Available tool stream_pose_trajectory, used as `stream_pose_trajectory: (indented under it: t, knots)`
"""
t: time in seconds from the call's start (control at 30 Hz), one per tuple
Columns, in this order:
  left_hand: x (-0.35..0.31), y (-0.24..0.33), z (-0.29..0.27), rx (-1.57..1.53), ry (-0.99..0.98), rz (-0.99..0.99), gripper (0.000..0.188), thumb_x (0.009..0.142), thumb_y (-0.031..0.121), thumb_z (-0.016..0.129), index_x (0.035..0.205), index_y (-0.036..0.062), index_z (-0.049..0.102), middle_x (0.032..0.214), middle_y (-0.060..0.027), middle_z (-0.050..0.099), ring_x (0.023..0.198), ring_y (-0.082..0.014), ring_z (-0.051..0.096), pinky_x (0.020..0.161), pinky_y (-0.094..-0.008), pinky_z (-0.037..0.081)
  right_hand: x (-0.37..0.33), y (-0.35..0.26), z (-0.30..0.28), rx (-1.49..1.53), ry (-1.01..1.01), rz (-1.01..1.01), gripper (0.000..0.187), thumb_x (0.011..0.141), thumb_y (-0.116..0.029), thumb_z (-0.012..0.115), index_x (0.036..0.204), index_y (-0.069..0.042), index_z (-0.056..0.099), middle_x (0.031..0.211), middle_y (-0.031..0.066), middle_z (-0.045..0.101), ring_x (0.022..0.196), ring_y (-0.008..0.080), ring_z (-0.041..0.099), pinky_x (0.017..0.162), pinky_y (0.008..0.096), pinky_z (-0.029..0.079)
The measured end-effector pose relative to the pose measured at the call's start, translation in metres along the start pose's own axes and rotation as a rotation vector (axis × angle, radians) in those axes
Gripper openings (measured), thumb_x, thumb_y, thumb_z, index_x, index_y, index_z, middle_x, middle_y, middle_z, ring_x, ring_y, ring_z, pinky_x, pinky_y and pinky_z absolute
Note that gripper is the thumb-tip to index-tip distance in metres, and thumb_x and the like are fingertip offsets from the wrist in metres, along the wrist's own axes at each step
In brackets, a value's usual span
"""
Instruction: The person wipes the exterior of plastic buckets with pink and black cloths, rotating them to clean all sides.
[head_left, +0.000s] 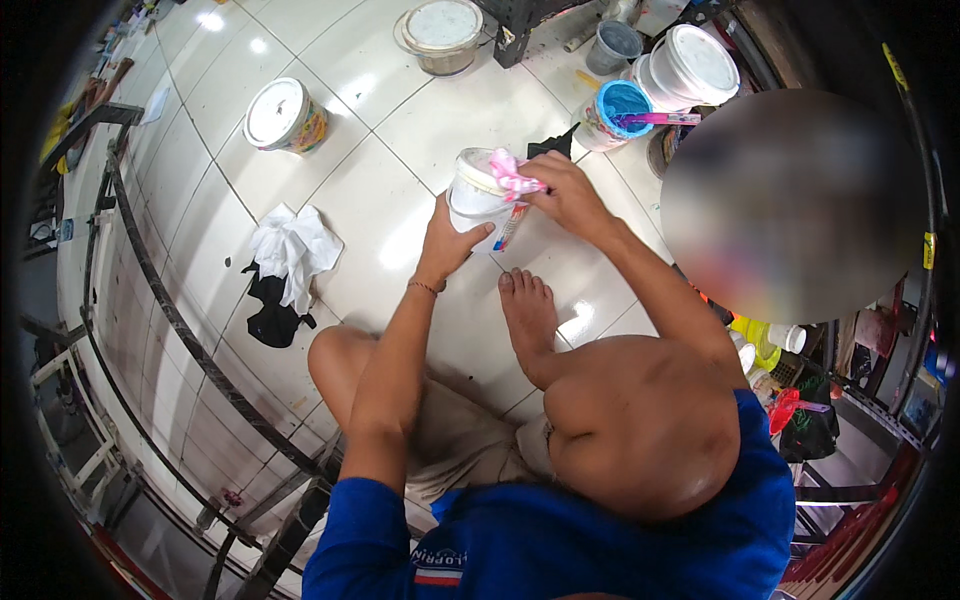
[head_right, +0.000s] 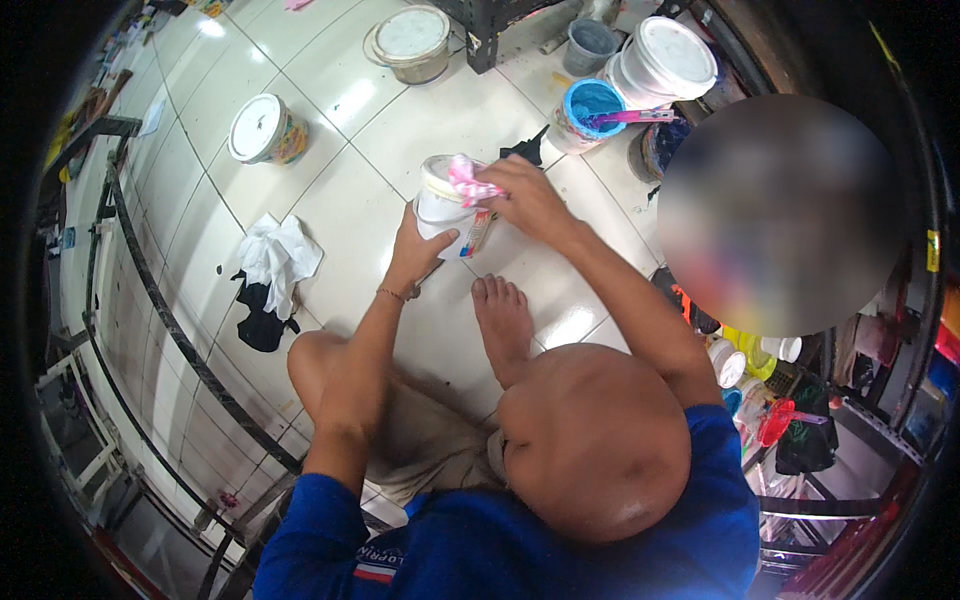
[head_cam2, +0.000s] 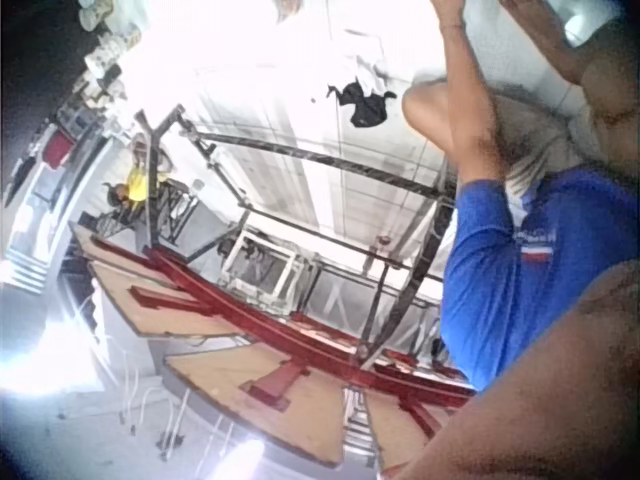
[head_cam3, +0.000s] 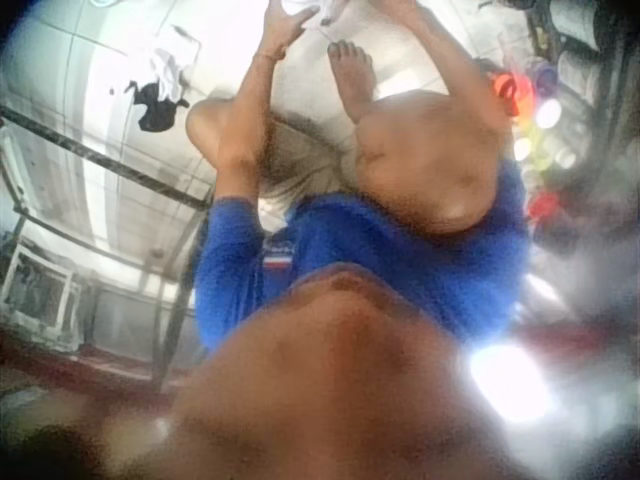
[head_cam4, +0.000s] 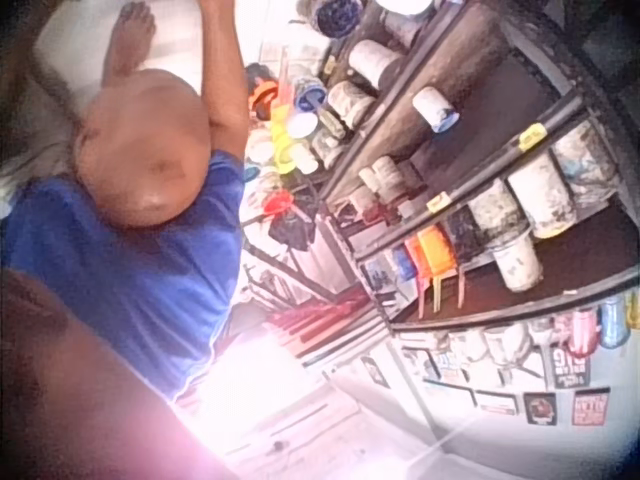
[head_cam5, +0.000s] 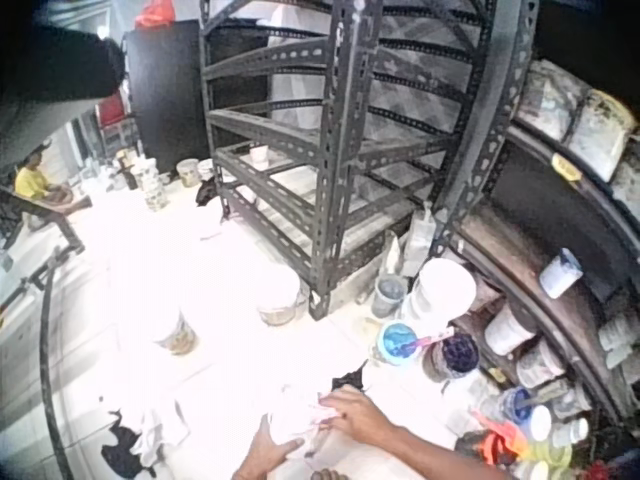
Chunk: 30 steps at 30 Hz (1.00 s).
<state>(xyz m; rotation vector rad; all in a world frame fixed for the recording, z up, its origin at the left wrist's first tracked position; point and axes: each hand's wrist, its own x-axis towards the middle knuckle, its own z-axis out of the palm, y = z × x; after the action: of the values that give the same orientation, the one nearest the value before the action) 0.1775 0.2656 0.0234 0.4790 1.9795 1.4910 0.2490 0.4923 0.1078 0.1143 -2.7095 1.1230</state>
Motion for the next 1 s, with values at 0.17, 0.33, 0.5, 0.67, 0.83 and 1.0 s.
stream_pose_trajectory:
  t: [0.17,0.33,0.5,0.67,0.83,1.0]
  knots:
    - [0.008,0.007,-0.008,0.054,-0.126,-0.011,0.090,0.070,0.026,0.083,0.140,-0.0036,0.035,0.129,-0.0210,0.057,0.122,-0.0304,0.055,0.103,-0.0377,0.044,-0.032,0.033,-0.007,0.092,-0.057,0.159,0.030,0.078,-0.007,0.074,0.107,-0.002,0.069,0.109,0.0137,0.069,0.100,0.0322,0.061,0.089,0.0398,0.049]
    - [0.008,0.006,-0.019,0.054,-0.202,0.035,0.098,0.067,0.028,0.085,0.143,-0.0022,0.032,0.134,-0.0208,0.052,0.125,-0.0294,0.052,0.107,-0.0368,0.041,-0.035,0.037,-0.002,0.269,-0.083,0.245,0.029,0.077,-0.006,0.074,0.106,-0.004,0.071,0.110,0.0145,0.069,0.103,0.0321,0.063,0.091,0.0392,0.049]
    - [-0.012,0.039,-0.026,0.219,-0.284,0.217,0.105,0.065,0.034,0.089,0.146,-0.0007,0.031,0.142,-0.0184,0.047,0.131,-0.0295,0.047,0.112,-0.0381,0.036,-0.042,-0.003,0.006,0.252,-0.206,0.073,0.024,0.075,-0.007,0.073,0.099,-0.005,0.072,0.102,0.0134,0.069,0.097,0.0312,0.064,0.087,0.0396,0.050]
    - [-0.016,0.000,-0.024,0.261,-0.310,0.194,0.092,0.068,0.037,0.087,0.141,0.0021,0.044,0.139,-0.0162,0.052,0.128,-0.0304,0.051,0.110,-0.0388,0.038,-0.032,-0.055,0.033,0.164,-0.217,0.023,0.023,0.077,-0.010,0.070,0.100,-0.006,0.069,0.100,0.0117,0.067,0.096,0.0318,0.061,0.086,0.0407,0.050]
    - [-0.024,-0.030,-0.017,0.253,-0.289,0.167,0.062,0.079,0.034,0.078,0.130,0.0066,0.056,0.130,-0.0148,0.059,0.121,-0.0318,0.056,0.104,-0.0395,0.044,-0.014,-0.068,0.057,0.057,-0.047,-0.114,0.028,0.077,-0.010,0.068,0.104,-0.006,0.068,0.111,0.0106,0.063,0.100,0.0305,0.059,0.088,0.0395,0.050]
    - [-0.019,-0.055,-0.015,0.440,-0.251,0.256,0.053,0.080,0.029,0.076,0.125,0.0073,0.058,0.127,-0.0143,0.061,0.116,-0.0326,0.058,0.100,-0.0398,0.047,0.002,-0.059,0.080,-0.113,-0.054,-0.194,0.023,0.076,-0.010,0.066,0.099,-0.007,0.070,0.104,0.0107,0.061,0.096,0.0287,0.058,0.083,0.0388,0.050]
